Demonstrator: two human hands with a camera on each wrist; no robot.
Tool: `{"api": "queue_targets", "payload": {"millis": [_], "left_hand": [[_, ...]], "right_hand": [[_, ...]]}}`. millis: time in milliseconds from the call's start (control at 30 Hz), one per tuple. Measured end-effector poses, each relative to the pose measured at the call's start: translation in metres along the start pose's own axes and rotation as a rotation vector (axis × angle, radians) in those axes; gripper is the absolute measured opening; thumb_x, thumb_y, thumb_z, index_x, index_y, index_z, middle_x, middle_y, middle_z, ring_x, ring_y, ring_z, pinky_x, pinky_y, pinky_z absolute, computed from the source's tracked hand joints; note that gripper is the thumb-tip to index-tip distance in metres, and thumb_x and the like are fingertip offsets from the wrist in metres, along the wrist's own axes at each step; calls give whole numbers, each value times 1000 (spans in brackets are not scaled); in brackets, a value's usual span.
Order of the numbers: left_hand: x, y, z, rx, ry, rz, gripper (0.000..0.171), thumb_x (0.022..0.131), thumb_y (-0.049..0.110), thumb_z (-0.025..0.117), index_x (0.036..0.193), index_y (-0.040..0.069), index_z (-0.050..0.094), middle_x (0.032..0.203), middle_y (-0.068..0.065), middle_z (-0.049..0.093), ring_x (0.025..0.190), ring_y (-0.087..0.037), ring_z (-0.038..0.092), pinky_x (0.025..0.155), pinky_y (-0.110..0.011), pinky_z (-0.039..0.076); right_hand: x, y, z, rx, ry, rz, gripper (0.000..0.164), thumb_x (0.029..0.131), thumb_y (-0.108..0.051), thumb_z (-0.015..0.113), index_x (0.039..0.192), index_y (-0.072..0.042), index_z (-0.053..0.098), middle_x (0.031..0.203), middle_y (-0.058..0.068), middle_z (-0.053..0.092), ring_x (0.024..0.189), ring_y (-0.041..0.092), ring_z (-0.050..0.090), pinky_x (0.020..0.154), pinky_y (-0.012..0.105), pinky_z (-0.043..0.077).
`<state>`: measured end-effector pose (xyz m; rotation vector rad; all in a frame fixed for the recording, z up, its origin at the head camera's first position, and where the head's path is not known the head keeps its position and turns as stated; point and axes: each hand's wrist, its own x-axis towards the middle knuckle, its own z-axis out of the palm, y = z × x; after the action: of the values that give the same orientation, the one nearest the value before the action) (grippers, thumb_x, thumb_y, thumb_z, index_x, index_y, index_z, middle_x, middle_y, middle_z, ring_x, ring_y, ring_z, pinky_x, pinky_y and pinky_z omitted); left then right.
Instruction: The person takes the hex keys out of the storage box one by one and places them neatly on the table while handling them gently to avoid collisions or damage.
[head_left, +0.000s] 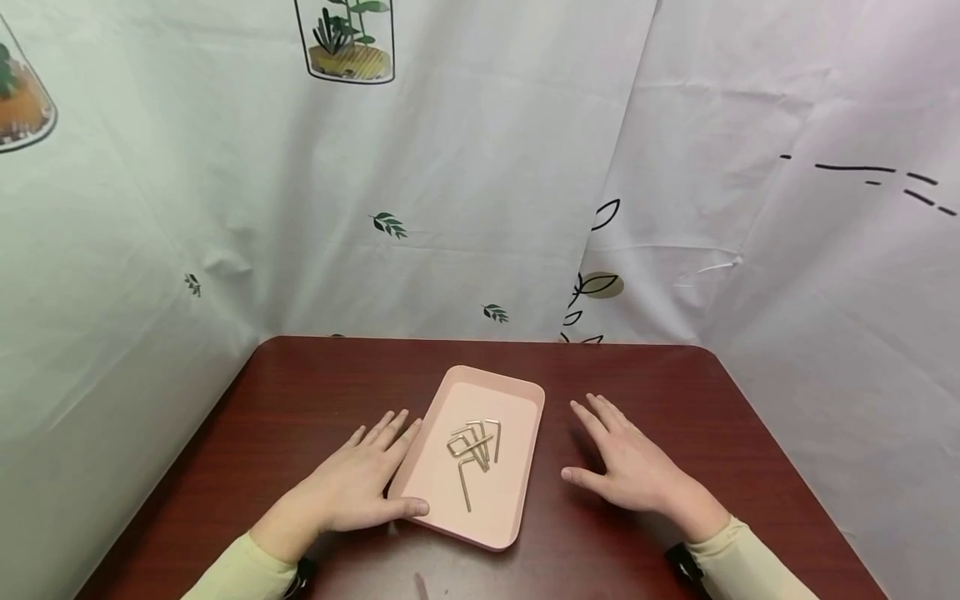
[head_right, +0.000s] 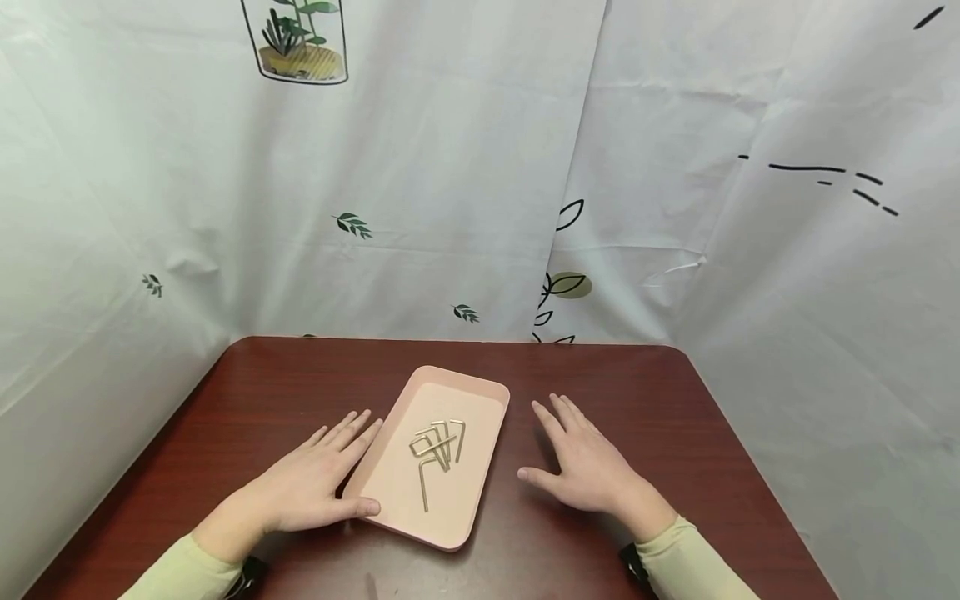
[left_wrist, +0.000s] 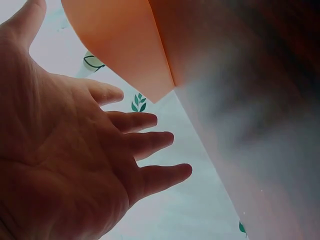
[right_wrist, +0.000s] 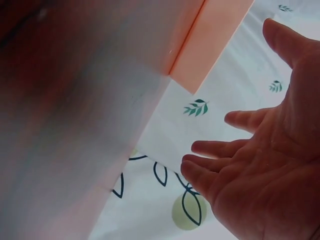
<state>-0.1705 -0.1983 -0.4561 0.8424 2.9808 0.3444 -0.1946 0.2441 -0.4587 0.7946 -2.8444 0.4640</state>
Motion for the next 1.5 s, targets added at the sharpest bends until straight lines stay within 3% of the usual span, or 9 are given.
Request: {"api": "queue_targets", "payload": {"millis": [867,1500], "left_hand": [[0,3,4,-13,-14,31,129,87,93,64,174,3,34,176,-28,33,165,-47,29,123,-75,35],[0,4,5,-40,-60,-19,133,86,94,64,176,4,29,179,-27,28,166,-48,26,125,-75,33]], "right_hand": [[20,-24,8,11,-56,-66,102,97,-65,78,173,-8,40,176,25,35,164,46,31,125,65,41],[39,-37,13,6,-45,-163,102,99,-64,77,169,0,42,174,28,37,161,48,37,124,61,43]]}}
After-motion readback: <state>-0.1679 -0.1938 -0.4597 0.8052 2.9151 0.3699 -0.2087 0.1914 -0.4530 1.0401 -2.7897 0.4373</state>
